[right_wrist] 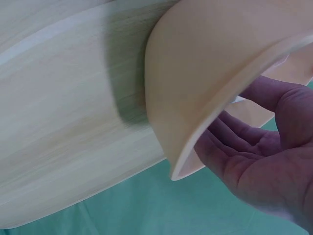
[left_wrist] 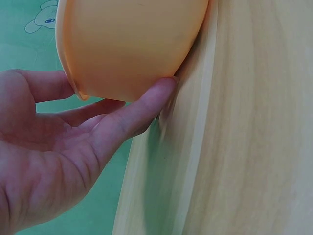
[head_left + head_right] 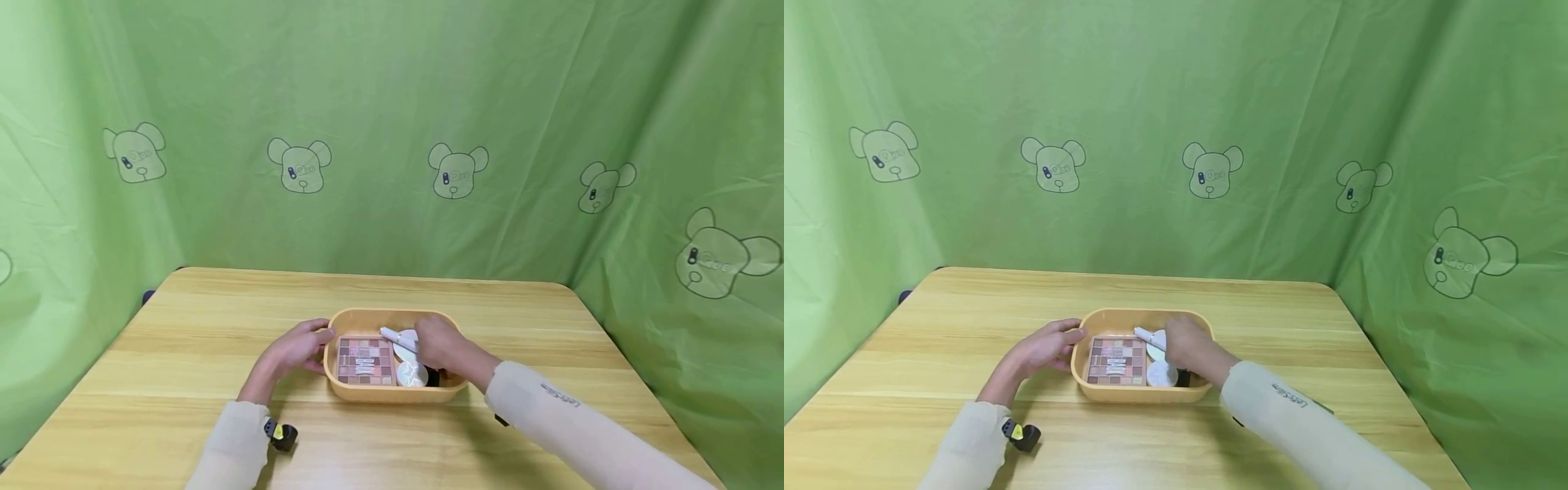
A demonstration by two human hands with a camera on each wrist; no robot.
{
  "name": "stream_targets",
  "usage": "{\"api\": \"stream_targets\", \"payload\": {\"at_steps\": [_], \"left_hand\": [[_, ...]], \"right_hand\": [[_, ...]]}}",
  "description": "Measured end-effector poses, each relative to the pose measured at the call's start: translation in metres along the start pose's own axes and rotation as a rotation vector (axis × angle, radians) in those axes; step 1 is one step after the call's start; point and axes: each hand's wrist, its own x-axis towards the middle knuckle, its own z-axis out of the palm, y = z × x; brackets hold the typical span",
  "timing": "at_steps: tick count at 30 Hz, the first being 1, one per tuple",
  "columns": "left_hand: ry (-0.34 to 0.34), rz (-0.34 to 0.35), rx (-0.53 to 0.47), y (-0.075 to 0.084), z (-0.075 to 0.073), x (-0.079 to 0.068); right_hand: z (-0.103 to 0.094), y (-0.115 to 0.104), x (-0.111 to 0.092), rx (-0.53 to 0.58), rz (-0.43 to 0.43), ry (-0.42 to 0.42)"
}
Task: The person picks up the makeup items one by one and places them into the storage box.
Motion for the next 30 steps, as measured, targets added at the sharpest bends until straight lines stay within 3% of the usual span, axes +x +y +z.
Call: {"api": "stream_targets", "payload": {"at_steps": [7, 16, 25, 30], "left_hand": [[0.002, -0.002, 0.002, 0.000, 0.000, 0.000], [-0.013, 0.002, -0.007, 0.000, 0.001, 0.000], [-0.045, 0.016, -0.010, 0.001, 0.001, -0.001], [-0.013, 0.005, -0.012, 0.001, 0.002, -0.001]], "right_hand": [[0.002, -0.001, 0.002, -0.007, 0.037, -0.037], [0.005, -0.003, 0.008, 0.041, 0.056, 0.020], [0.004, -0.006, 0.014, 0.096, 0.100, -0.013], [0.005, -0.009, 0.015, 0.116, 0.081, 0.010]]}}
